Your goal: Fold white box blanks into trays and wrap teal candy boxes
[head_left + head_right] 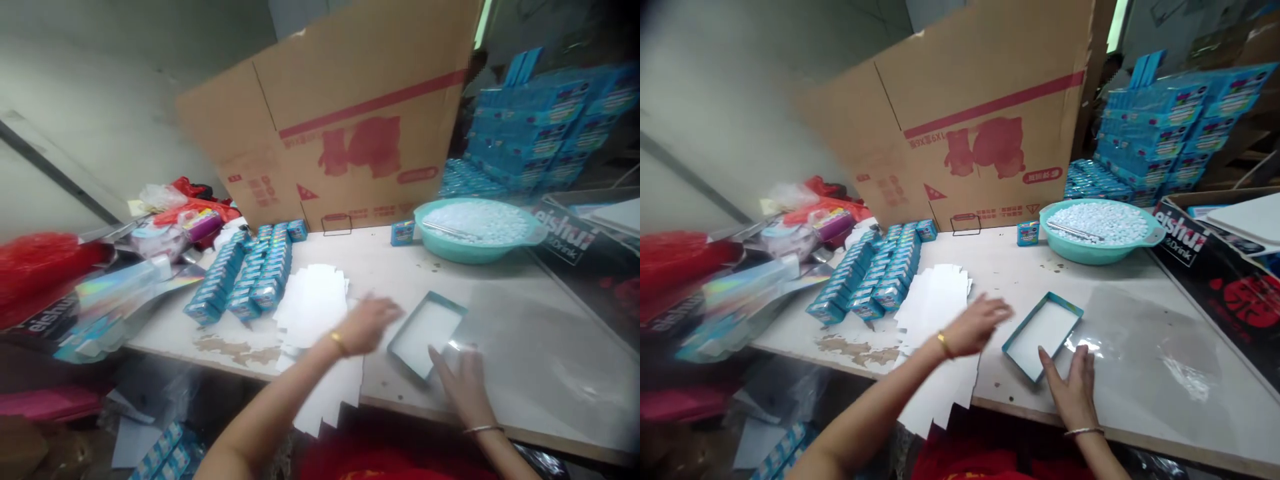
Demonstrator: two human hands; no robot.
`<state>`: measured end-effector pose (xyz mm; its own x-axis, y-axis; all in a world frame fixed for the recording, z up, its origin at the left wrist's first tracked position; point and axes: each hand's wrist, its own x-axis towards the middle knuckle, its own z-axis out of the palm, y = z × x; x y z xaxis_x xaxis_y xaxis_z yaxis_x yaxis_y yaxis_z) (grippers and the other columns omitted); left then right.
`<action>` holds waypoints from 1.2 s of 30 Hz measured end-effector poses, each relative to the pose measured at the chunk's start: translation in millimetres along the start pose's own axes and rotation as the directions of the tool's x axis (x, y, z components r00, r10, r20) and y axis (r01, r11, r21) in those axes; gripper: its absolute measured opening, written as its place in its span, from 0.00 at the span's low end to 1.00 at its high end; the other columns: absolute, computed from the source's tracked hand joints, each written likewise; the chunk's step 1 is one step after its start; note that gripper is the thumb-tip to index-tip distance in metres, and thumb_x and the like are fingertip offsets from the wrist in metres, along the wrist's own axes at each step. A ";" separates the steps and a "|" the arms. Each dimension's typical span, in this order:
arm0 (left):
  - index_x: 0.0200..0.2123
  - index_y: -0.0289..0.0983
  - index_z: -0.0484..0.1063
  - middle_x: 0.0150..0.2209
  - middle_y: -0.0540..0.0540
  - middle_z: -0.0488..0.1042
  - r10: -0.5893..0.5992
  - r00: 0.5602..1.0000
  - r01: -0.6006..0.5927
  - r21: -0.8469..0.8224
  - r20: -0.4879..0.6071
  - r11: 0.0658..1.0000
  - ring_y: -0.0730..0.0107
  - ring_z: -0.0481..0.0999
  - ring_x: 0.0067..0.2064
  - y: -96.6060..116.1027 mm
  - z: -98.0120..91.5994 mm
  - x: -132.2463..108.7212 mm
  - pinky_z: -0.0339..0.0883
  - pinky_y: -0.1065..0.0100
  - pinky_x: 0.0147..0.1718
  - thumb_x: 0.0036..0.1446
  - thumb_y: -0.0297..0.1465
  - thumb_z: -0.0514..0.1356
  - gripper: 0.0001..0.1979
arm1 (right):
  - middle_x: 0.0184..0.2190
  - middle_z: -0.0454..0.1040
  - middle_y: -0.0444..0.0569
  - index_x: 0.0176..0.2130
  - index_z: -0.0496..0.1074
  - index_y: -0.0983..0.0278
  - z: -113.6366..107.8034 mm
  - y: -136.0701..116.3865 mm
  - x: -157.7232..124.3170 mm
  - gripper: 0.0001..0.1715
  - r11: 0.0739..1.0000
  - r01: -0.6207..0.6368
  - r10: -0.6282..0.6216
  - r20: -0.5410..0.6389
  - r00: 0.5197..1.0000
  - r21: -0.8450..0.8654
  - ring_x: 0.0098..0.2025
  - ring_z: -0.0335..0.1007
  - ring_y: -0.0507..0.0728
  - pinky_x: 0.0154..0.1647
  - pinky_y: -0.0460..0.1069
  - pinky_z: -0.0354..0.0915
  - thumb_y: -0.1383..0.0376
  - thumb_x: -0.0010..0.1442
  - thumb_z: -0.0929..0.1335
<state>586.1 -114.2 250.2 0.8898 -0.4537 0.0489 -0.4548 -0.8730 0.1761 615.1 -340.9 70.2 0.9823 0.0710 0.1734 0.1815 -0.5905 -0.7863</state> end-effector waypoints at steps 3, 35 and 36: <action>0.66 0.35 0.42 0.67 0.39 0.42 -0.365 0.931 0.359 0.200 -0.005 0.912 0.53 0.34 0.68 -91.9 -47.6 -71.5 0.31 0.49 0.63 0.49 0.35 0.60 0.44 | 0.64 0.51 0.61 0.67 0.39 0.66 17.9 -3.3 15.5 0.46 0.989 0.081 -0.079 0.025 0.997 -0.120 0.66 0.39 0.75 0.59 0.73 0.49 0.48 0.60 0.59; 0.65 0.35 0.41 0.57 0.37 0.60 -0.529 0.645 0.703 0.156 -0.551 0.694 0.44 0.62 0.56 -200.0 -87.1 -186.3 0.59 0.47 0.54 0.36 0.49 0.67 0.59 | 0.66 0.46 0.50 0.67 0.34 0.62 23.0 -30.0 30.7 0.48 0.869 0.437 -0.315 0.422 0.850 -0.232 0.68 0.30 0.64 0.65 0.69 0.39 0.68 0.52 0.59; 0.66 0.37 0.41 0.59 0.38 0.57 -0.532 0.607 0.691 0.061 -0.591 0.721 0.43 0.60 0.57 -186.5 -89.9 -173.5 0.57 0.46 0.55 0.34 0.49 0.68 0.60 | 0.67 0.46 0.50 0.67 0.36 0.63 22.2 -33.0 31.5 0.49 0.875 0.425 -0.302 0.424 0.854 -0.233 0.68 0.29 0.64 0.65 0.68 0.38 0.68 0.50 0.59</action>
<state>519.9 143.5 297.3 0.8039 0.2943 0.5169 0.2844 -0.9534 0.1004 641.0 -301.3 88.4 0.8037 0.5796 0.1345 0.5655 -0.6737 -0.4758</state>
